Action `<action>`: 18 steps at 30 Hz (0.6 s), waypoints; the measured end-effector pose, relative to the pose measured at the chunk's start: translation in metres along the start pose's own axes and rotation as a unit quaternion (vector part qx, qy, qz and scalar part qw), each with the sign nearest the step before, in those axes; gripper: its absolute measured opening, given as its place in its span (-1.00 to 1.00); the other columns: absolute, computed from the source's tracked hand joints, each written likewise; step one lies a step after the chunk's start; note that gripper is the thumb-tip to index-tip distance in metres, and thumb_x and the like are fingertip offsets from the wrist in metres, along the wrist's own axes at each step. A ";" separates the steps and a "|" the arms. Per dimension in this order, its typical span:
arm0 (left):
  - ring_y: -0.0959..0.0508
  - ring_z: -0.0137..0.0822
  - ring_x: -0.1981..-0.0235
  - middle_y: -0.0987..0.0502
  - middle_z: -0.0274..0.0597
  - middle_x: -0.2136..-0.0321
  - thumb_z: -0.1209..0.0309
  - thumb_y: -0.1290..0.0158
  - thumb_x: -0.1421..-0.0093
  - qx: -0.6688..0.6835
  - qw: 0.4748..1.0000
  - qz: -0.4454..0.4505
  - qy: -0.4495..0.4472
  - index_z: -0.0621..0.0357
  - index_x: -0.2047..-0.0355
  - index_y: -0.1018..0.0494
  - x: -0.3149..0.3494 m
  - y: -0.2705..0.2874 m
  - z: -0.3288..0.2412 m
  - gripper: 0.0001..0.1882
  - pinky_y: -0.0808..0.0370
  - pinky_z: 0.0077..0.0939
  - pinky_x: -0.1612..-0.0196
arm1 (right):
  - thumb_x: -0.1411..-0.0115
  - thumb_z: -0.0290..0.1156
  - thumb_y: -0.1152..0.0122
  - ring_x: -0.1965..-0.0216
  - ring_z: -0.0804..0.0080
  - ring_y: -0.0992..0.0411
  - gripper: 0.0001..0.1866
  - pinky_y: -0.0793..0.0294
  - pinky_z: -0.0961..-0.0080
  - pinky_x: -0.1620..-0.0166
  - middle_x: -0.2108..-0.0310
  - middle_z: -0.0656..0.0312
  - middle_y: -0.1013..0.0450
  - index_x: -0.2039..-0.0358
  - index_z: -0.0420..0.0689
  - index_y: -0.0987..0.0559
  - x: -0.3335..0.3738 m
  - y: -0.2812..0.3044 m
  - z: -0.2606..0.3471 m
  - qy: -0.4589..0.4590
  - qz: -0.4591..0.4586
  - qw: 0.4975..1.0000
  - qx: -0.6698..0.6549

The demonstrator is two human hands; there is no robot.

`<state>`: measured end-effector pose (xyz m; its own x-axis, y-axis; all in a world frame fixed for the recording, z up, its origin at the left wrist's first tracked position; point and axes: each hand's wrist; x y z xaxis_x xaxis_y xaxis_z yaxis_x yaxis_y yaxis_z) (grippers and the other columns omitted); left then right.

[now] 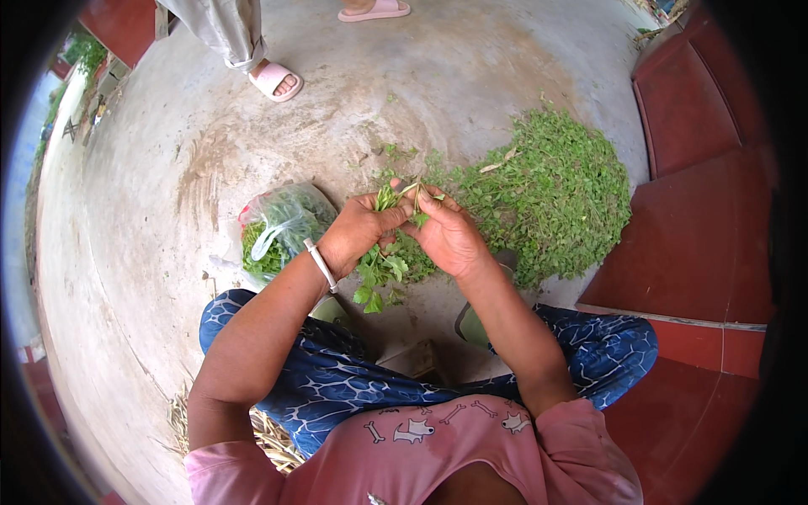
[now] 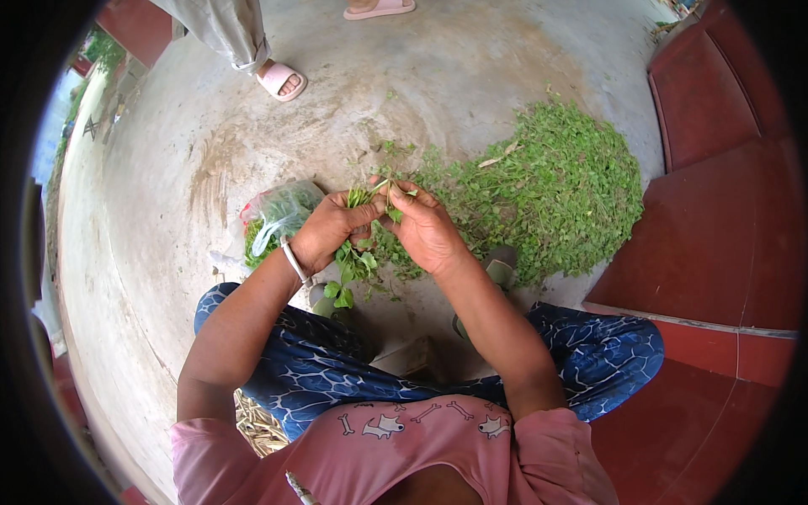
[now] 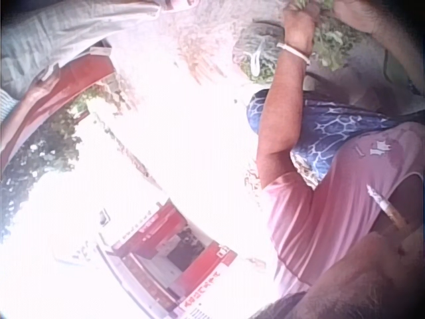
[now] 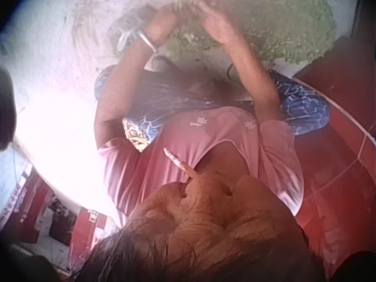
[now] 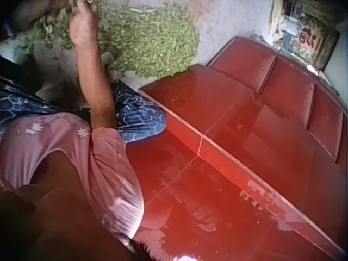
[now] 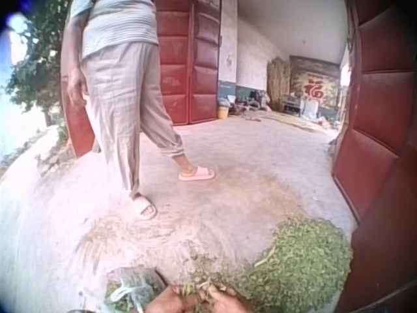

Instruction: The person sits on the floor and repeatedly picks up green leafy vegetable stems, strips the leaves by hand, and drops the leaves onto a growing pile on the floor. The stems are held in the left hand while the right hand removes the leaves.

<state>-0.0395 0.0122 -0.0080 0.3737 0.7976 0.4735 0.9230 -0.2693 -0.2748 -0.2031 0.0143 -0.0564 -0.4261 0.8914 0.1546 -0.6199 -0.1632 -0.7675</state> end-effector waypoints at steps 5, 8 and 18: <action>-0.27 -0.61 0.64 -0.39 -0.50 0.60 0.37 -0.09 -0.15 0.032 0.999 -0.014 0.002 0.10 0.35 -0.50 0.002 -0.004 -0.004 -0.90 -0.23 -0.67 0.59 | -0.20 -0.26 -0.07 0.04 0.45 -0.29 -0.84 -0.29 0.27 0.03 0.01 0.29 -0.36 0.26 -0.01 -0.51 0.000 0.001 -0.007 -0.012 0.030 0.999 -0.025; -0.26 -0.61 0.63 -0.39 -0.50 0.61 0.39 -0.08 -0.15 0.048 0.999 -0.013 0.014 0.09 0.33 -0.50 0.001 -0.003 -0.004 -0.90 -0.22 -0.67 0.59 | -0.21 -0.26 -0.05 0.05 0.42 -0.30 -0.84 -0.31 0.25 0.05 -0.01 0.26 -0.34 0.26 -0.02 -0.51 -0.001 0.005 -0.009 -0.012 0.039 0.999 -0.029; -0.25 -0.60 0.65 -0.38 -0.51 0.62 0.40 -0.10 -0.14 0.041 0.999 0.010 0.021 0.09 0.36 -0.49 0.001 0.001 -0.001 -0.92 -0.19 -0.67 0.60 | -0.20 -0.32 -0.08 0.02 0.39 -0.30 -0.83 -0.34 0.20 0.03 0.01 0.20 -0.35 0.21 -0.04 -0.48 0.003 0.001 -0.008 -0.007 0.016 0.999 -0.036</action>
Point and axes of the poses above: each hand's wrist, its own x-axis away from the middle knuckle, its own y-axis out of the back of the hand, z = x × y
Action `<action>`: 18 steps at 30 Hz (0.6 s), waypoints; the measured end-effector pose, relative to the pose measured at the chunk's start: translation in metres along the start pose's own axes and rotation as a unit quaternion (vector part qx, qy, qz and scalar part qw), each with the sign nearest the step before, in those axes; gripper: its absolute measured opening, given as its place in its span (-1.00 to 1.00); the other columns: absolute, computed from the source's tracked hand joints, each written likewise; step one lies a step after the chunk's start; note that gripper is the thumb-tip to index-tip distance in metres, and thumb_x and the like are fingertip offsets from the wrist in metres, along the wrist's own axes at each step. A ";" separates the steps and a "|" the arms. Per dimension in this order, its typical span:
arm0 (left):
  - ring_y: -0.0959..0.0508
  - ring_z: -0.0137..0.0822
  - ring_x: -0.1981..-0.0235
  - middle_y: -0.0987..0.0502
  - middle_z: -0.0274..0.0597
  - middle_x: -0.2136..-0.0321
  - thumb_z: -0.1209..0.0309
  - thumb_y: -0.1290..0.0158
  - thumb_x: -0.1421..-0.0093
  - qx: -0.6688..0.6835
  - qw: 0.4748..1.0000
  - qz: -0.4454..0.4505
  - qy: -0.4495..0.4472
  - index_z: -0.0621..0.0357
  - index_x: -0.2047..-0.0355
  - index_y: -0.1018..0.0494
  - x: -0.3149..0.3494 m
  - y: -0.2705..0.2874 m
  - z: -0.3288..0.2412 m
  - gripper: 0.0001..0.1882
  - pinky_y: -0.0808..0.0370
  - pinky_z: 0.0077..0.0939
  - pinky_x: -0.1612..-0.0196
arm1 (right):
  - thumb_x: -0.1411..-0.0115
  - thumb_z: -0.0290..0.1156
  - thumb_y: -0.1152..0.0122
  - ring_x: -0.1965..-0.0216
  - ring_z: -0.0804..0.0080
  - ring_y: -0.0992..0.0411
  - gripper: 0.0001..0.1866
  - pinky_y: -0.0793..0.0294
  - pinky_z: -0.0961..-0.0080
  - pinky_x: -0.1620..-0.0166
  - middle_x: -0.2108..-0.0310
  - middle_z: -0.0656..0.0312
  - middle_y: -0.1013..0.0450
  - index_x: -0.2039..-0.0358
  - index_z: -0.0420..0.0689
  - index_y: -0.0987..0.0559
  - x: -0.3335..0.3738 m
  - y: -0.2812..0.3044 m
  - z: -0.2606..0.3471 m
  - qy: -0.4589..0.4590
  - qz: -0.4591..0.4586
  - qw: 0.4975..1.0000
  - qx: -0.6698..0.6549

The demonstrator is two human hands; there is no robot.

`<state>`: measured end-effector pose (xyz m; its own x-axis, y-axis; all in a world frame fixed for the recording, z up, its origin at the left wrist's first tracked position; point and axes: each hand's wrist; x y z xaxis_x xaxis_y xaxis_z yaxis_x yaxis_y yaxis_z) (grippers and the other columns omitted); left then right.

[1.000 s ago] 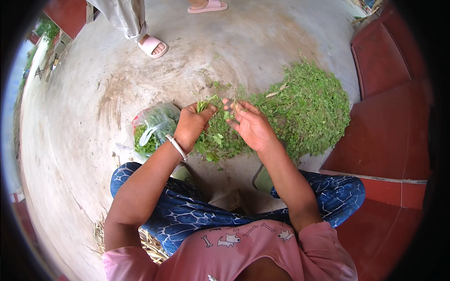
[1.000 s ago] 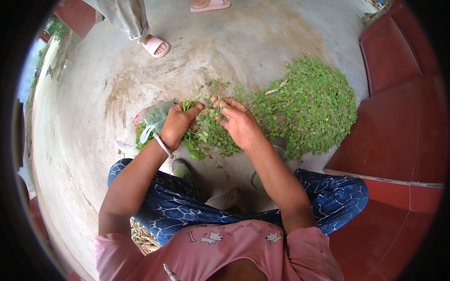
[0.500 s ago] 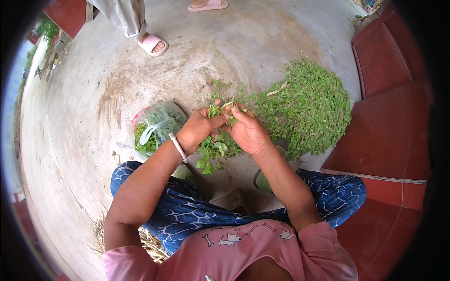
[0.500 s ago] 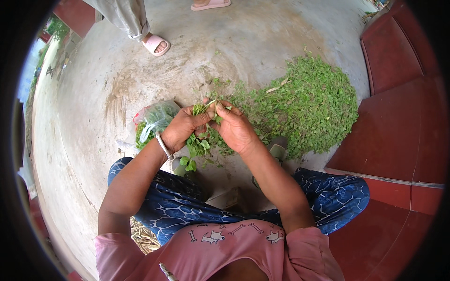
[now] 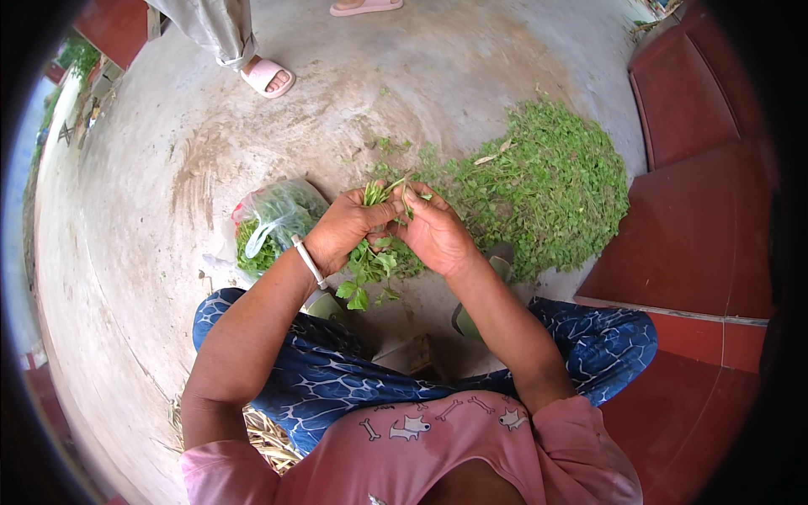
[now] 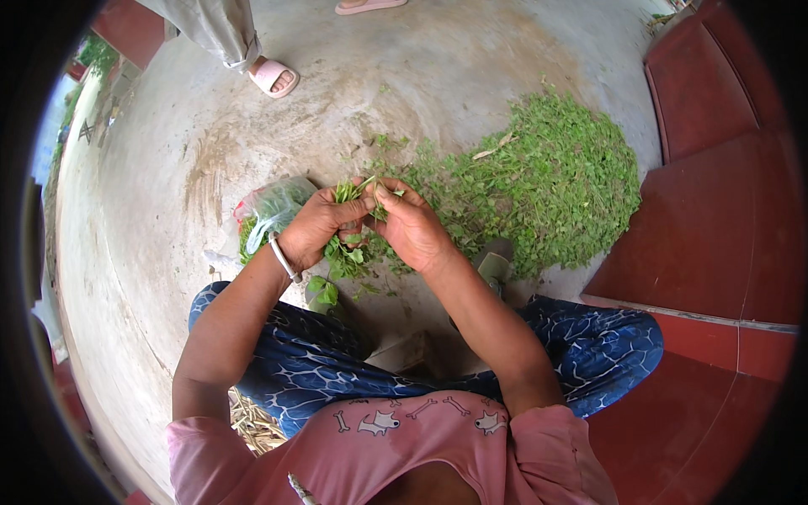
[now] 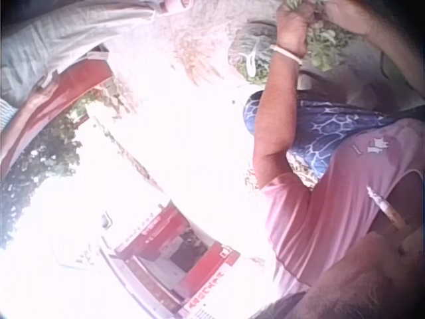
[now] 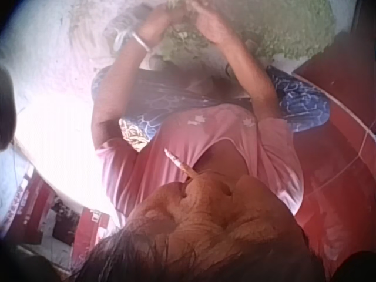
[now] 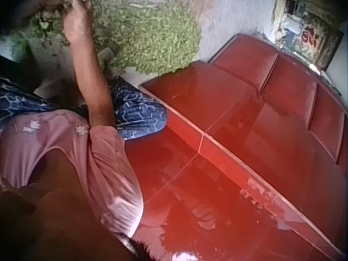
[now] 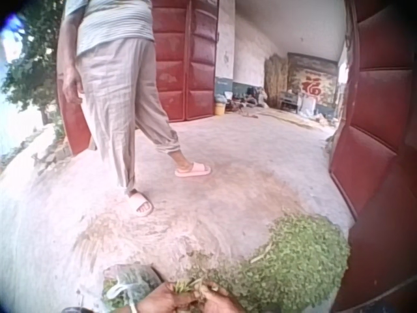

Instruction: The person sits on the floor and repeatedly picks up green leafy vegetable stems, strips the leaves by hand, and drops the leaves onto a growing pile on the floor. The stems are held in the left hand while the right hand removes the leaves.

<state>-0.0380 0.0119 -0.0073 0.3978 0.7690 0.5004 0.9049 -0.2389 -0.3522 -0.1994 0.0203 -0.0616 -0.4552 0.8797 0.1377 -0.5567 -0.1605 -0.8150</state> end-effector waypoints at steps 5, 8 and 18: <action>-0.28 -0.61 0.64 -0.41 -0.48 0.60 0.39 -0.11 -0.13 -0.071 0.997 -0.022 -0.024 0.12 0.37 -0.49 -0.001 0.002 0.003 -0.90 -0.22 -0.70 0.59 | -0.18 -0.32 -0.08 0.10 0.42 -0.34 -0.82 -0.37 0.24 0.07 0.18 0.30 -0.40 0.21 -0.05 -0.45 0.000 -0.003 -0.001 0.001 -0.037 0.999 0.024; -0.29 -0.61 0.64 -0.43 -0.45 0.58 0.39 -0.09 -0.13 -0.121 0.991 -0.038 -0.037 0.16 0.37 -0.49 -0.004 0.001 0.007 -0.89 -0.24 -0.71 0.59 | -0.19 -0.37 -0.08 0.11 0.49 -0.34 -0.84 -0.34 0.40 0.06 0.10 0.28 -0.40 0.21 -0.08 -0.46 0.001 0.010 0.003 -0.028 -0.037 0.998 0.053; -0.24 -0.63 0.65 -0.42 -0.45 0.58 0.42 -0.03 -0.12 -0.104 0.984 -0.128 -0.061 0.20 0.37 -0.49 0.000 -0.002 0.002 -0.87 -0.19 -0.70 0.59 | -0.19 -0.35 -0.10 0.20 0.58 -0.37 -0.86 -0.33 0.52 0.08 0.26 0.34 -0.46 0.29 -0.11 -0.51 -0.009 -0.005 0.022 -0.035 -0.058 0.982 0.177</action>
Point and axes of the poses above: each hand's wrist, its own x-axis away from the middle knuckle, its own y-axis out of the back of the hand, z = x × y
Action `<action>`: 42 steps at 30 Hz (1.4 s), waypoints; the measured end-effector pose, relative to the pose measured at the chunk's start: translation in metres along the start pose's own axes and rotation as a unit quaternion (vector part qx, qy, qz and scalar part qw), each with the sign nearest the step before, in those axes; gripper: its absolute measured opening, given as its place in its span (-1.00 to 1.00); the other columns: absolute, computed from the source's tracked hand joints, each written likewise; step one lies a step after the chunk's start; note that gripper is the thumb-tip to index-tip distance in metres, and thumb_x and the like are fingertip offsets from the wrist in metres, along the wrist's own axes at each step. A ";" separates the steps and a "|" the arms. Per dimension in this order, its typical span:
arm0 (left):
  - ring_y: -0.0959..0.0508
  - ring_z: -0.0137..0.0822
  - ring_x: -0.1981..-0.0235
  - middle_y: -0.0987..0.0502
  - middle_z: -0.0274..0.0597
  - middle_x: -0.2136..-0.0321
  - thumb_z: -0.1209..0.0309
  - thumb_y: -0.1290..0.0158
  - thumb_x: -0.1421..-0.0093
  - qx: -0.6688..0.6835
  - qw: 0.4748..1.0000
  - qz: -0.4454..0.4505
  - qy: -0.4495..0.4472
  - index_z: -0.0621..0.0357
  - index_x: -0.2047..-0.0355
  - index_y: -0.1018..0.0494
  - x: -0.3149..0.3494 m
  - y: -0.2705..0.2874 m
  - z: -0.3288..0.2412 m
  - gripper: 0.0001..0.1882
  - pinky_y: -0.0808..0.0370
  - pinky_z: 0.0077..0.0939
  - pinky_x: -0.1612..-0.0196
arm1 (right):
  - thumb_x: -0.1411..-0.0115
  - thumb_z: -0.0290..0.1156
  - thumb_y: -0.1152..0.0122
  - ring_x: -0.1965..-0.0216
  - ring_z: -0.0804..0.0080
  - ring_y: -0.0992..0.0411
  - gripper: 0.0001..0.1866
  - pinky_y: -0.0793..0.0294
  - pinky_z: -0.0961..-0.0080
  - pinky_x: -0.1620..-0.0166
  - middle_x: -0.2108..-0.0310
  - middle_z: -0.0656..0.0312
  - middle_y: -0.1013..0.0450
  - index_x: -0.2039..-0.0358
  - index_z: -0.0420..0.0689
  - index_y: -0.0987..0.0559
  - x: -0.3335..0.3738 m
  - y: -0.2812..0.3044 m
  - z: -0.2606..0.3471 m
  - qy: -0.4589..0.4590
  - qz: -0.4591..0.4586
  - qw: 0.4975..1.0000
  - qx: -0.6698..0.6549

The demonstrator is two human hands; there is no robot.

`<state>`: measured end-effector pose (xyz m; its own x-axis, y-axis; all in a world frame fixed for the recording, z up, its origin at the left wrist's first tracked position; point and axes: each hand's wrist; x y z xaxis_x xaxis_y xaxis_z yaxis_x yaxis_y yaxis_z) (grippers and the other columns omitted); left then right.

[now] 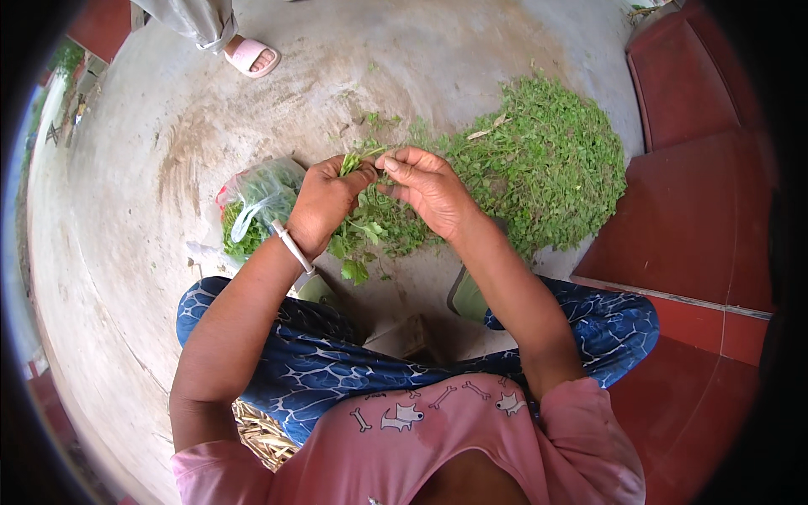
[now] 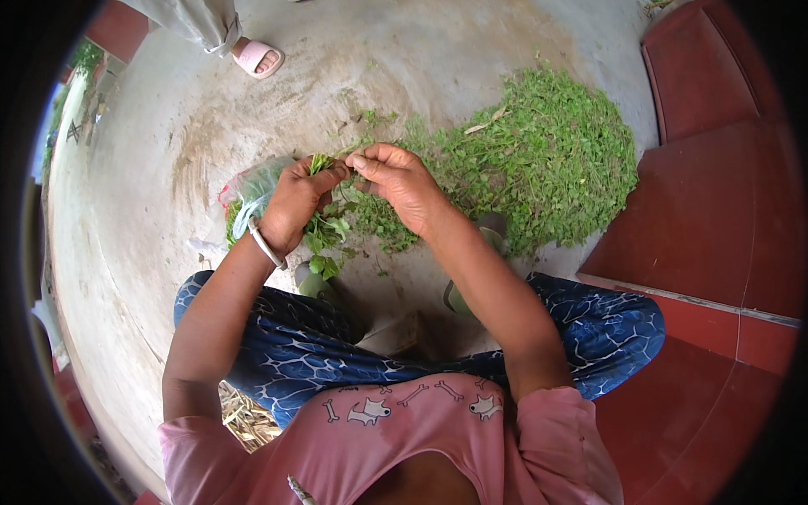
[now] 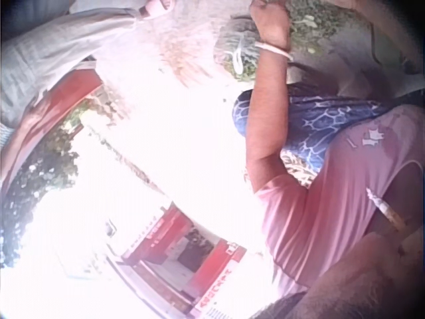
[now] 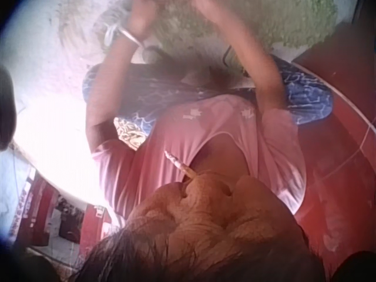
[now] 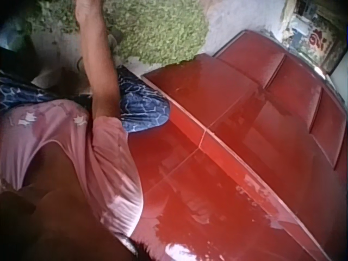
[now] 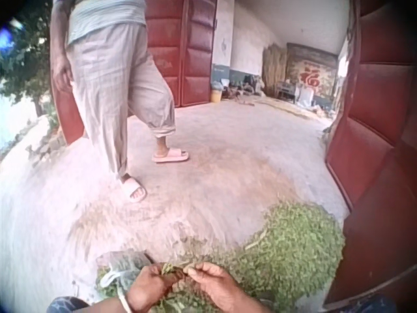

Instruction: The person sits on the floor and repeatedly picks up green leafy vegetable stems, strips the leaves by hand, and drops the leaves onto a growing pile on the floor. The stems are held in the left hand while the right hand removes the leaves.

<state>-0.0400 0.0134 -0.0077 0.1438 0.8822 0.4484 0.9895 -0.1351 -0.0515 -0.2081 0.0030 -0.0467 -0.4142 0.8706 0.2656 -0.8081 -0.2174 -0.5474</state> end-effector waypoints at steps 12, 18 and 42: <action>-0.40 -0.48 0.47 -0.40 -0.33 0.48 0.32 0.08 -0.26 0.067 0.997 -0.025 -0.035 0.12 0.30 -0.35 0.002 0.028 -0.011 -0.85 -0.36 -0.63 0.42 | -0.11 -0.21 -0.17 0.25 0.15 -0.45 -0.75 -0.42 0.17 0.18 0.27 0.08 -0.48 0.23 -0.02 -0.54 -0.027 0.165 -0.027 -0.083 -0.163 0.778 0.601; -0.37 -0.43 0.58 -0.34 -0.31 0.59 0.36 0.09 -0.26 0.151 0.988 0.001 -0.041 0.17 0.32 -0.30 0.005 0.025 -0.014 -0.87 -0.37 -0.54 0.45 | -0.02 -0.33 -0.22 0.23 0.11 -0.44 -0.72 -0.43 0.23 0.20 0.22 0.13 -0.45 0.21 -0.02 -0.51 0.030 0.186 -0.067 -0.130 -0.110 0.653 0.738; -0.28 -0.61 0.64 -0.33 -0.46 0.62 0.45 -0.06 -0.15 -0.020 0.996 -0.061 -0.065 0.16 0.47 -0.37 0.002 0.030 -0.003 -0.89 -0.27 -0.67 0.58 | -0.12 -0.40 -0.14 0.47 0.63 -0.37 -0.94 -0.40 0.61 0.39 0.51 0.35 -0.43 0.42 -0.09 -0.50 -0.001 0.165 -0.023 -0.197 -0.098 0.930 0.293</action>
Point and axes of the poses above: each hand's wrist, its own x-axis away from the middle knuckle, its own y-axis out of the back of the hand, z = x × y
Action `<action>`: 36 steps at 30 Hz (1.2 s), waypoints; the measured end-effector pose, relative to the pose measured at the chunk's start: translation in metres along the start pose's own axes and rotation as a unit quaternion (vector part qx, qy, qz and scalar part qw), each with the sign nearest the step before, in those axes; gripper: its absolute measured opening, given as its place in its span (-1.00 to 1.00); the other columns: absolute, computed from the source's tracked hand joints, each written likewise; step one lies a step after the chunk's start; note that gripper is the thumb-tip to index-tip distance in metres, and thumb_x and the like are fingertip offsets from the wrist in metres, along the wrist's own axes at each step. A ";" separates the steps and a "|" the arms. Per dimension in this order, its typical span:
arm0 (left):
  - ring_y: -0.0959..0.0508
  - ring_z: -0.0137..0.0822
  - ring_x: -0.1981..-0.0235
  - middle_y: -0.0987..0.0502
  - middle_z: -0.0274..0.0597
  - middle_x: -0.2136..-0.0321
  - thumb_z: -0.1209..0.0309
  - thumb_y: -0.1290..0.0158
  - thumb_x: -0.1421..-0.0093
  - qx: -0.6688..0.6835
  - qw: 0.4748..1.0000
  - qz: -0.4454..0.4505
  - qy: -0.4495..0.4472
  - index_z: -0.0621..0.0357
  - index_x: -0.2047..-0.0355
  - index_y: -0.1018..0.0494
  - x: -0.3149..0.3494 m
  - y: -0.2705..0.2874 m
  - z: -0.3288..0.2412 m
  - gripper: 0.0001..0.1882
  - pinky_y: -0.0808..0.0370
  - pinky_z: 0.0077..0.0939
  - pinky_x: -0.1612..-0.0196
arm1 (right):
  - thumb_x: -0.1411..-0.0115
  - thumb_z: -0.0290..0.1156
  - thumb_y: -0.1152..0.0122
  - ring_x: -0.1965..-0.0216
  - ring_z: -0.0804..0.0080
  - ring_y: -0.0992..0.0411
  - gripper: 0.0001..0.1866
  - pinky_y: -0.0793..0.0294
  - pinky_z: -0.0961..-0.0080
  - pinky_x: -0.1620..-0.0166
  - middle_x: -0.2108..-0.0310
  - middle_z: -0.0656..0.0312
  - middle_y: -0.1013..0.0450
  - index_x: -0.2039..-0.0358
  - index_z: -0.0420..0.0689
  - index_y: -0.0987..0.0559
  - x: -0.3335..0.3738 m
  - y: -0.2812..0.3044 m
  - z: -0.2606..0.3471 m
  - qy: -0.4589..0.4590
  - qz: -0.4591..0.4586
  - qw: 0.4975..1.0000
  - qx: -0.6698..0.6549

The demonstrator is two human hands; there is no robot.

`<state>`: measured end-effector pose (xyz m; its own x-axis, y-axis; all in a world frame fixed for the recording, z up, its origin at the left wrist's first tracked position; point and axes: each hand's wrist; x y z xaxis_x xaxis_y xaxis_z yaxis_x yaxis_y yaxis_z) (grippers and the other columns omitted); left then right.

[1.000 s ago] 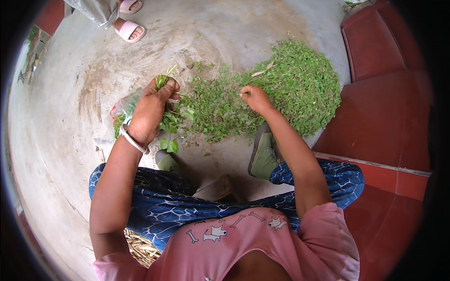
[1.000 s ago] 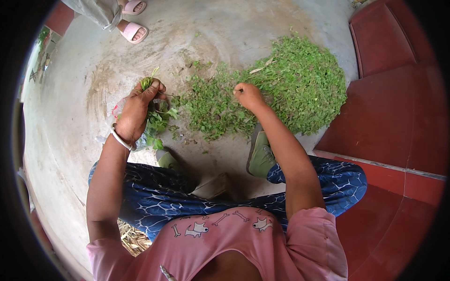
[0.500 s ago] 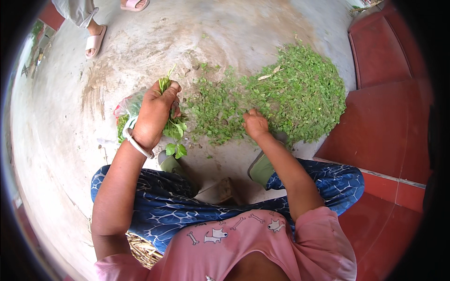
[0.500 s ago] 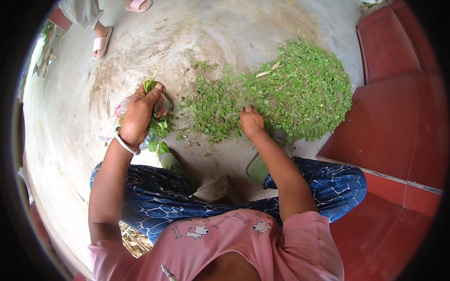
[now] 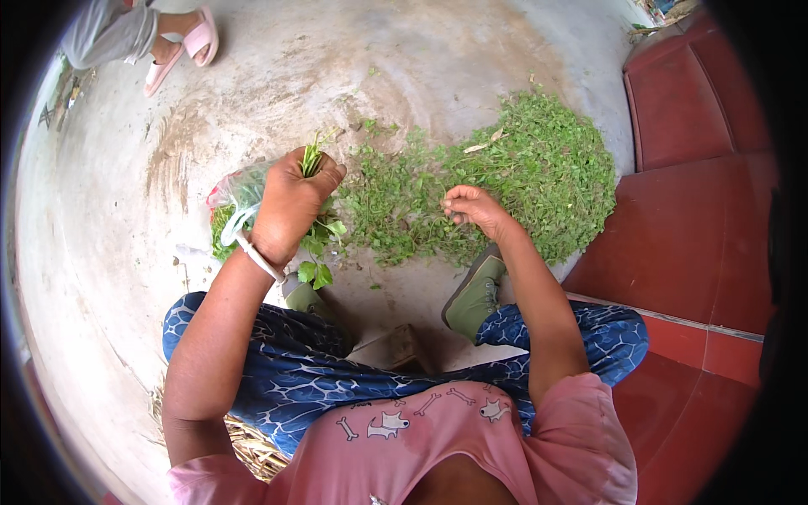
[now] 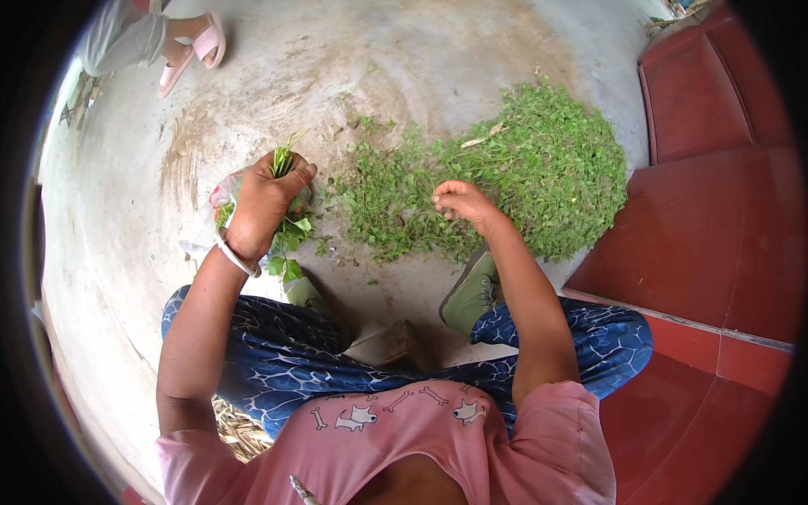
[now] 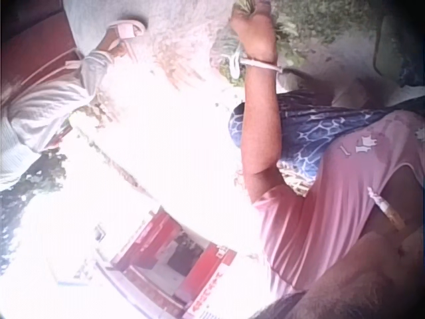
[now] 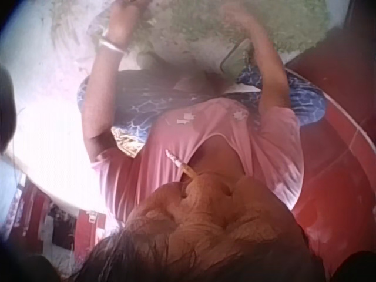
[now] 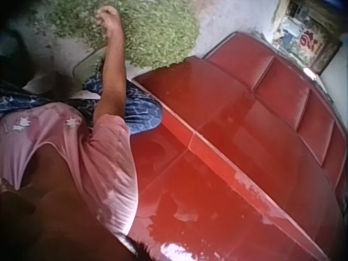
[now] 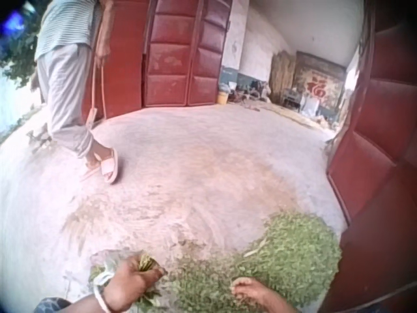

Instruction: The person sits on the floor and repeatedly picks up green leafy vegetable stems, strips the leaves by hand, and drops the leaves onto a growing pile on the floor. The stems are held in the left hand while the right hand removes the leaves.

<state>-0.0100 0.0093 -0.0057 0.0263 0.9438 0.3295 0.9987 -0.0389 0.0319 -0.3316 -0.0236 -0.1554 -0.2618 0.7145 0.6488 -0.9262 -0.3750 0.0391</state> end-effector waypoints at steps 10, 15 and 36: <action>-0.30 -0.59 0.60 -0.37 -0.47 0.61 0.35 -0.06 -0.17 -0.039 0.996 0.047 0.068 0.28 0.35 -0.48 0.002 -0.019 0.009 -0.80 -0.28 -0.66 0.57 | -0.16 -0.40 -0.10 0.39 0.58 -0.44 -0.92 -0.41 0.66 0.36 0.27 0.24 -0.48 0.35 -0.10 -0.45 0.047 -0.058 0.071 0.111 0.093 0.971 -0.191; -0.30 -0.59 0.57 -0.42 -0.39 0.61 0.29 0.03 -0.25 -0.034 0.995 0.092 -0.030 0.27 0.32 -0.49 0.000 -0.027 0.011 -0.74 -0.30 -0.66 0.48 | -0.12 -0.38 -0.08 0.47 0.57 -0.45 -0.89 -0.37 0.69 0.43 0.34 0.21 -0.48 0.37 -0.11 -0.41 0.065 -0.085 0.087 0.065 0.202 0.973 -0.085; -0.25 -0.60 0.52 -0.32 -0.45 0.57 0.22 0.04 -0.25 -0.064 0.992 0.104 0.011 0.18 0.40 -0.40 0.000 -0.016 0.006 -0.73 -0.22 -0.67 0.45 | -0.02 -0.54 -0.01 0.44 0.15 -0.47 -0.79 -0.44 0.23 0.42 0.48 0.04 -0.48 0.29 -0.09 -0.51 -0.006 -0.032 -0.040 0.188 -0.092 0.759 0.616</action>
<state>-0.0261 0.0115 -0.0118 0.2296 0.9038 0.3612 0.9580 -0.2753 0.0798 -0.3111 0.0079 -0.1908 -0.4322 0.8533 0.2918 -0.0605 -0.3503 0.9347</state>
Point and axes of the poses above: each hand's wrist, its own x-axis away from the middle knuckle, its own y-axis out of the back of the hand, z = x × y
